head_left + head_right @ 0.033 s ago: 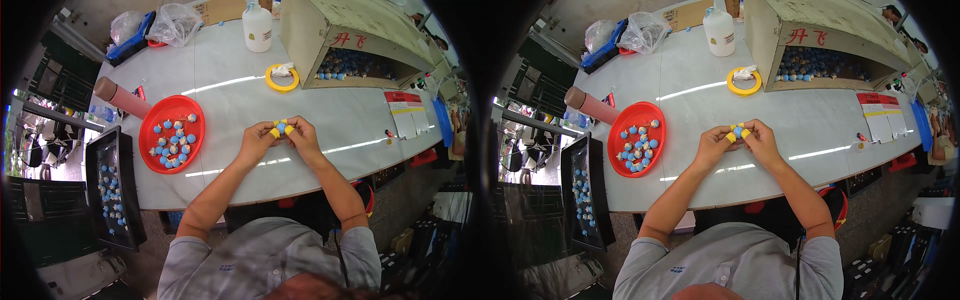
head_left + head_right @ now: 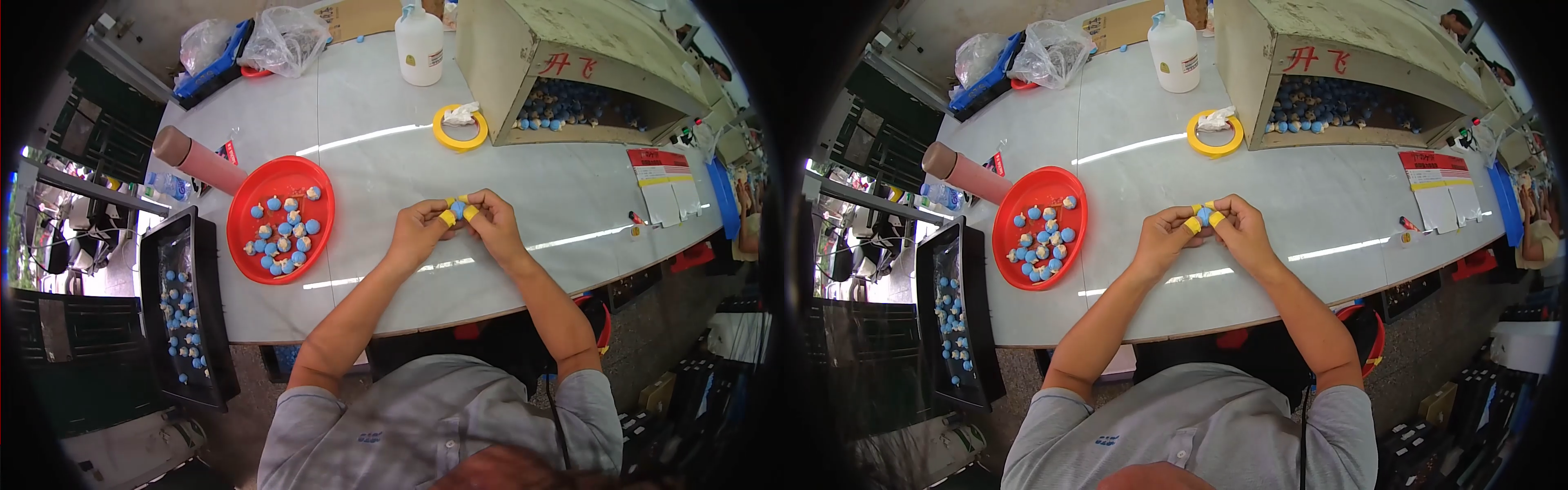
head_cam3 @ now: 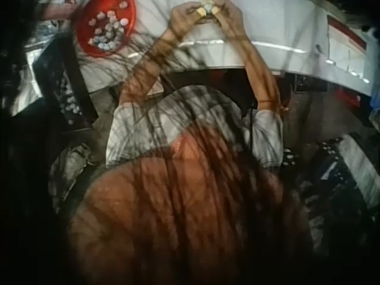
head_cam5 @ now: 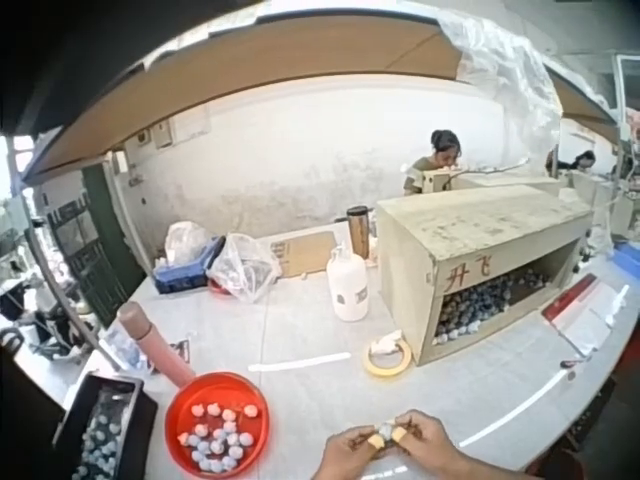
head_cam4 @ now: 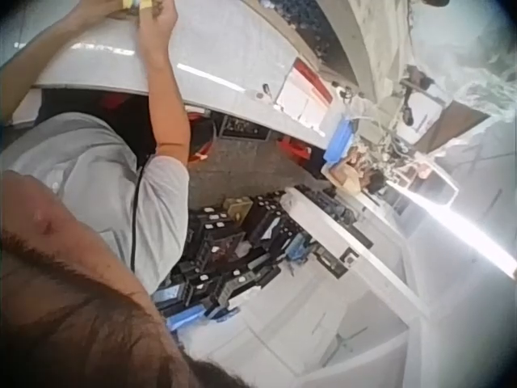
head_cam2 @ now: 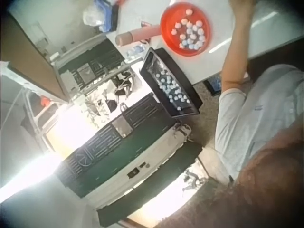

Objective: The person assembles small figurines by applying glue to components with a squeeze bottle and pressing parts together by hand.

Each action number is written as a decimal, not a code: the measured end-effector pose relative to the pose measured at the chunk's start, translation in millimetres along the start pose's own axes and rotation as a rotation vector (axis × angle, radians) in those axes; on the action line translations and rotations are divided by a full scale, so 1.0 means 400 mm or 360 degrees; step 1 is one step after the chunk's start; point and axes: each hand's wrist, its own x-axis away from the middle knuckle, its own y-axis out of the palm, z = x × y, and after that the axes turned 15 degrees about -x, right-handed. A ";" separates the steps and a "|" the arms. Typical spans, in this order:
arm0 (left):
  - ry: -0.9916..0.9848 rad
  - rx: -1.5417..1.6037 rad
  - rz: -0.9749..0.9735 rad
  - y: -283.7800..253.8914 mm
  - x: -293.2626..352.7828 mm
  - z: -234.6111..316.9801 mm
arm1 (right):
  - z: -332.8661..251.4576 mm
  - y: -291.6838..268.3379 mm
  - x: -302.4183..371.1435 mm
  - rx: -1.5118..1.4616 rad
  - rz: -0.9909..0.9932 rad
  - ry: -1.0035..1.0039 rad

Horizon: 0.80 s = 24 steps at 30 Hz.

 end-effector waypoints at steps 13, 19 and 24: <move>-0.0076 -0.0031 -0.0146 -0.037 -0.008 -0.003 | -0.039 -0.011 -0.010 0.0148 -0.0294 0.0189; -0.0140 -0.0142 -0.0212 -0.030 -0.001 0.020 | -0.043 -0.008 -0.008 0.0158 -0.0231 0.0242; -0.0173 -0.0148 -0.0230 -0.039 -0.003 0.009 | -0.055 -0.001 -0.005 0.0078 -0.0235 0.0345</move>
